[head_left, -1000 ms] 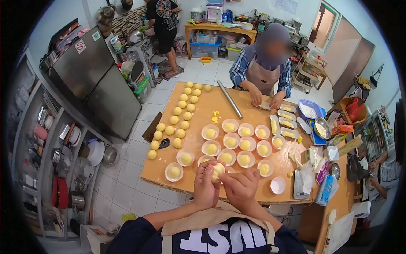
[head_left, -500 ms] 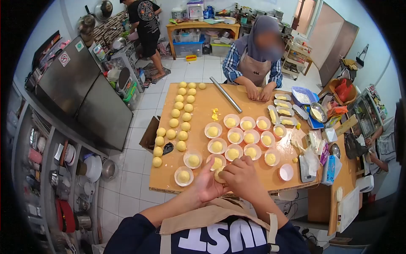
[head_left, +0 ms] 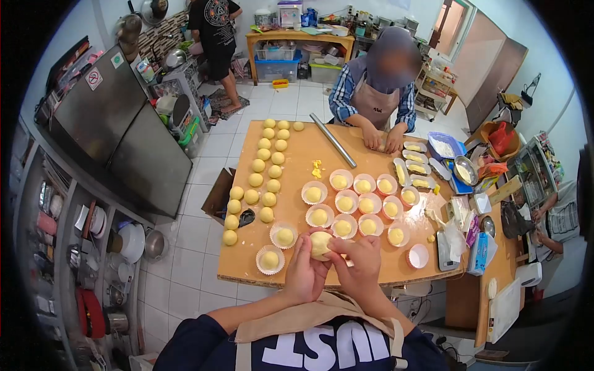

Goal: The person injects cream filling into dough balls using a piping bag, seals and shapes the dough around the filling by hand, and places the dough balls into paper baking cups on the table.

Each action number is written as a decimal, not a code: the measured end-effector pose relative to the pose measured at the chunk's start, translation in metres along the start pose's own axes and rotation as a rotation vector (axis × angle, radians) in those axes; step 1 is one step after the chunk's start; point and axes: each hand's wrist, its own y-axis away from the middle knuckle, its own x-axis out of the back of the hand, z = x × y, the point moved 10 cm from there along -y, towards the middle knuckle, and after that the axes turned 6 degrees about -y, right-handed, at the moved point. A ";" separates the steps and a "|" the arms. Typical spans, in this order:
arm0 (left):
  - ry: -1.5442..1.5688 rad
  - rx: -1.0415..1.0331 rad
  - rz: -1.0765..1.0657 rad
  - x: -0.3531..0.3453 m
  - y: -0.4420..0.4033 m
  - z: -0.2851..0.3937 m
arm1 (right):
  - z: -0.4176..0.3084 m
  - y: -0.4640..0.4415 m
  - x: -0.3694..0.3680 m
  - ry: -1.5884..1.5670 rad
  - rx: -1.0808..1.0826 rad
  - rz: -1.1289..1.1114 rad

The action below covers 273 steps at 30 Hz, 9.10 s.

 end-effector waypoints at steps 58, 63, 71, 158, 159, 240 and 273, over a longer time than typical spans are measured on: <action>0.285 0.006 0.194 -0.148 -0.045 -0.142 | 0.080 0.007 0.175 -0.013 0.582 -0.183; 0.253 -0.076 0.256 -0.137 -0.040 -0.139 | 0.077 0.015 0.181 -0.071 0.662 -0.084; -0.046 -0.258 0.146 -0.137 -0.028 -0.103 | 0.062 0.011 0.169 -0.201 0.495 -0.169; 0.182 0.247 0.068 -0.137 -0.058 -0.164 | 0.194 0.014 0.090 -1.175 -0.625 -0.457; 0.194 0.251 0.099 -0.138 -0.059 -0.166 | 0.194 0.008 0.099 -0.960 -0.499 -0.451; 0.057 -0.353 -0.128 -0.050 0.030 0.065 | -0.074 -0.012 0.049 0.039 0.319 0.085; 0.294 0.439 0.083 -0.114 -0.050 -0.136 | 0.186 0.004 0.123 -0.925 -0.428 0.091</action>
